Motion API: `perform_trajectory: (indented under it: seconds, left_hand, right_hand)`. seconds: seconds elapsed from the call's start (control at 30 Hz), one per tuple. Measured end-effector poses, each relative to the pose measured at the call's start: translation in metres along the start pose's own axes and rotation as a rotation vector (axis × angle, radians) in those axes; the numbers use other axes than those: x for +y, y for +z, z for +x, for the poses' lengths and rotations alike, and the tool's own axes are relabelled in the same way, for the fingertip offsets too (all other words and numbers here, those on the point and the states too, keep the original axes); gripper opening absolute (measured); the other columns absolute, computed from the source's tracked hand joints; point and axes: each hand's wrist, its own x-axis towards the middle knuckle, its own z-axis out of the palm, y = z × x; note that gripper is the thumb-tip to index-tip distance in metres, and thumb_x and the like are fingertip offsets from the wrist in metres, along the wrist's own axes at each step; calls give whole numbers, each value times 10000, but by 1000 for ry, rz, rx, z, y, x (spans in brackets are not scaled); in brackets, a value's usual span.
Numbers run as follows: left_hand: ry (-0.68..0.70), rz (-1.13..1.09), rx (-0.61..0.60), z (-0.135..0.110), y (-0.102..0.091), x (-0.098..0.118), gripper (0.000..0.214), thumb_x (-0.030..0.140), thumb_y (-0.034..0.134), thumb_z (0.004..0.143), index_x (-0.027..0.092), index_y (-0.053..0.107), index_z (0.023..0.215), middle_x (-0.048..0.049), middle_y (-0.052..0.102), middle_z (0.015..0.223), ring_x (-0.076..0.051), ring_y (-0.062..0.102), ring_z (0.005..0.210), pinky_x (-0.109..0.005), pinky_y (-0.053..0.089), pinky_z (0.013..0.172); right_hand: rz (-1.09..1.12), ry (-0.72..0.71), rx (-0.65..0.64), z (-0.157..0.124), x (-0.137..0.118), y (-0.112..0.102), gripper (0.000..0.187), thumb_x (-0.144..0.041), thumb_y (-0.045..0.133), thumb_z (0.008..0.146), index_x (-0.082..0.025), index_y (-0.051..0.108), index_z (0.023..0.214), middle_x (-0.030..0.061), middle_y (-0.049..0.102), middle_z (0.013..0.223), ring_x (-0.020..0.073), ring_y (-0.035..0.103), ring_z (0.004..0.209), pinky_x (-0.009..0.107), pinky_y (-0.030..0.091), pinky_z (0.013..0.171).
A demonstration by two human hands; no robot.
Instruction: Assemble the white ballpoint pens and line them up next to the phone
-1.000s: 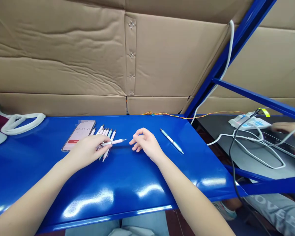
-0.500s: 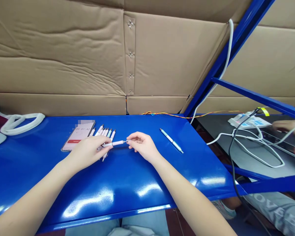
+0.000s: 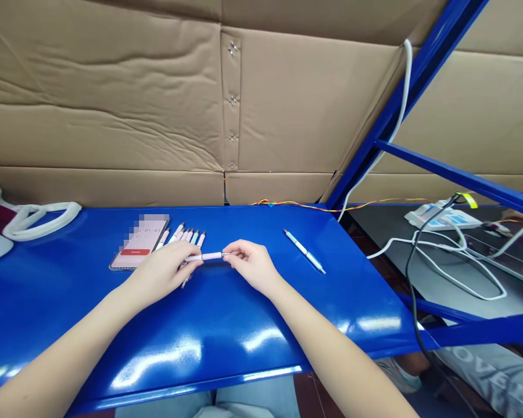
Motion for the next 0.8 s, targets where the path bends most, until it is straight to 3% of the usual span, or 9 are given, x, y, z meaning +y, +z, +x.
perform_trajectory:
  seconds: [0.1,0.27,0.43,0.6,0.7,0.8]
  left_hand:
    - [4,-5,1,0,2,0,188,294,393,910,192,550,925,-50,614,901,-186,575,818,-295,450,702]
    - [-1,33,48,-2,6,4,276,330,424,900,222,543,1125,-54,628,1054,-198,597,937,-299,461,772]
    - [0,98,11,-1,7,7,285,379,381,928,254,617,1027,-35,623,922,-169,602,824,-249,436,659]
    - [-9,56,33,0,4,8,289,368,377,926,235,625,993,-29,607,880,-150,587,783,-241,427,667]
    - [-16,41,48,-1,5,9,282,367,386,921,239,634,959,-19,606,847,-138,578,736,-227,411,620]
    - [-2,38,56,-1,5,10,271,352,400,916,236,644,921,-13,610,814,-131,569,713,-223,401,607]
  right_hand:
    - [-53,-1,-2,-1,-2,0,101,-253,587,758,-184,638,811,9,655,699,119,594,579,252,482,596]
    - [-236,-114,-23,-2,-4,1,176,-274,497,848,-187,591,728,-2,635,648,114,572,574,238,448,598]
    - [-365,-167,-79,-2,-3,1,345,-328,376,920,-184,549,659,-19,560,558,112,533,558,238,400,591]
    - [-299,-155,-137,-5,-7,-2,161,-325,515,854,-196,546,947,-9,588,780,90,504,558,222,404,566]
    - [-354,-202,-142,-6,-9,-3,133,-310,482,879,-194,541,853,-12,560,746,99,499,605,221,387,588]
    - [-396,-203,-217,-5,-8,-4,279,-330,400,924,-181,538,733,-12,554,672,111,516,633,231,379,618]
